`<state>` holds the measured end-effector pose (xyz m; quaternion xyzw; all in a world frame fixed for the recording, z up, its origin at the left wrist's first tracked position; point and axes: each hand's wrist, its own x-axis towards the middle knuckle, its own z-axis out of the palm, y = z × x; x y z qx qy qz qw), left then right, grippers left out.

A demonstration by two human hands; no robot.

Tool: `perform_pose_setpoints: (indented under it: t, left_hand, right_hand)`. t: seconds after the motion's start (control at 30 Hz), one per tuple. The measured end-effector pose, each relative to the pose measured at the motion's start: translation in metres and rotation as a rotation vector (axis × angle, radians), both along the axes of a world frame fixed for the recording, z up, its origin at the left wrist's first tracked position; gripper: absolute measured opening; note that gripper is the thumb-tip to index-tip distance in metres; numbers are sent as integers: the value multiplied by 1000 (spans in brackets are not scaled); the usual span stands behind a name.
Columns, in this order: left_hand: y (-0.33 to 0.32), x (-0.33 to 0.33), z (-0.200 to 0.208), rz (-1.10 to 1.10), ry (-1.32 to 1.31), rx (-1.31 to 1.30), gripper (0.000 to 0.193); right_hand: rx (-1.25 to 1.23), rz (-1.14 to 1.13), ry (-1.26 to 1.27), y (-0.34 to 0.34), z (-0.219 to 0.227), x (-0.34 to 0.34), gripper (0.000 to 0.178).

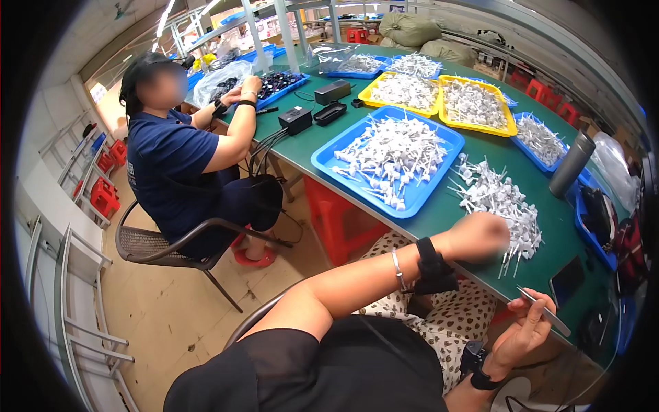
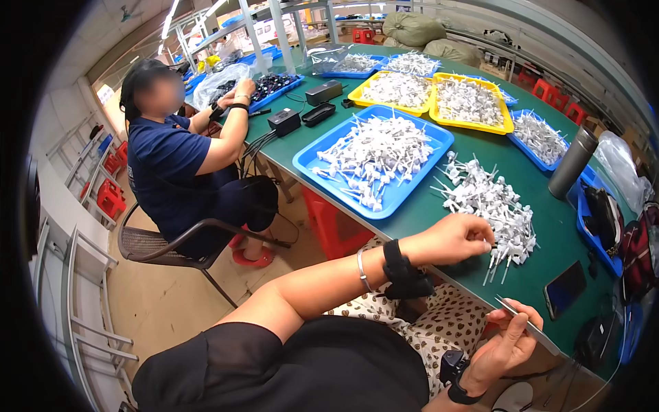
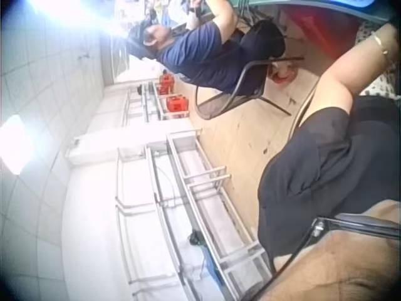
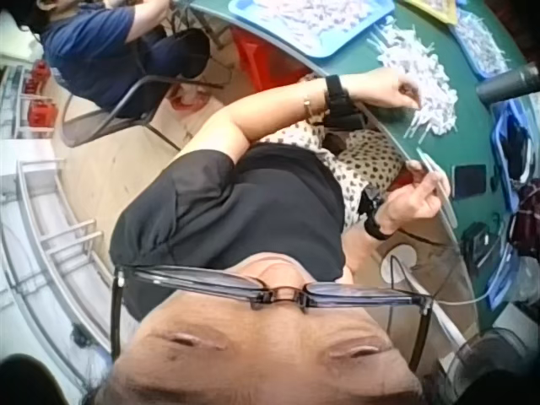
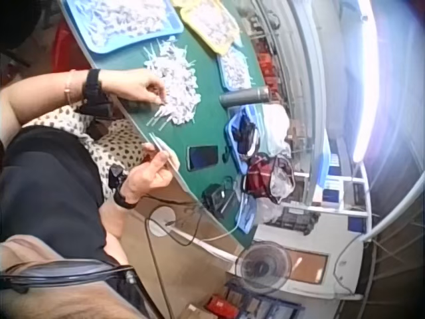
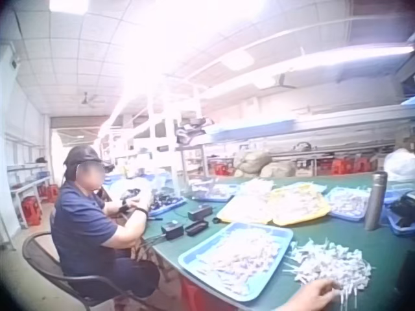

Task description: The person sits at a green workbench and uses tweezers to manipulate small white plastic components. They repeatedly pick up individual pieces, adjust them with the tool, and place them into a blue tray.

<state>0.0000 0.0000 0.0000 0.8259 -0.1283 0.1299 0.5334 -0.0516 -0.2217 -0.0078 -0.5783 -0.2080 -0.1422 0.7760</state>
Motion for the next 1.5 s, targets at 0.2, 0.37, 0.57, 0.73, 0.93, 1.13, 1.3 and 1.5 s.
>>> perform_pose_setpoints:
  t: [0.2, 0.37, 0.57, 0.73, 0.93, 1.13, 1.3, 1.5]
  left_hand:
    - [33, -11, 14, -51, 259, -731, 15]
    - [50, -32, 14, -117, 237, -1011, 23]
    - [43, -101, 6, -81, 196, -897, 33]
    - [31, -149, -16, 18, 381, -873, 26]
    - [27, -166, -34, 2, 456, -926, 25]
    - [27, -166, -38, 72, 565, -893, 17]
    - [23, -171, -41, 98, 568, -887, 13]
    - [21, -171, -61, 110, 380, -618, 16]
  right_hand:
    - [-25, 11, 35, 10, -1, -3, 23]
    - [-32, 55, 90, 16, -5, -6, 22]
    - [46, 151, 219, 36, -12, -18, 20]
    - [124, 521, 362, 49, -12, -33, 22]
    - [321, 708, 469, 60, -6, -33, 22]
    - [254, 672, 546, 58, -9, -37, 25]
    - [63, 638, 453, 63, -17, -43, 24]
    - [-56, 537, 324, 71, -27, -50, 19]
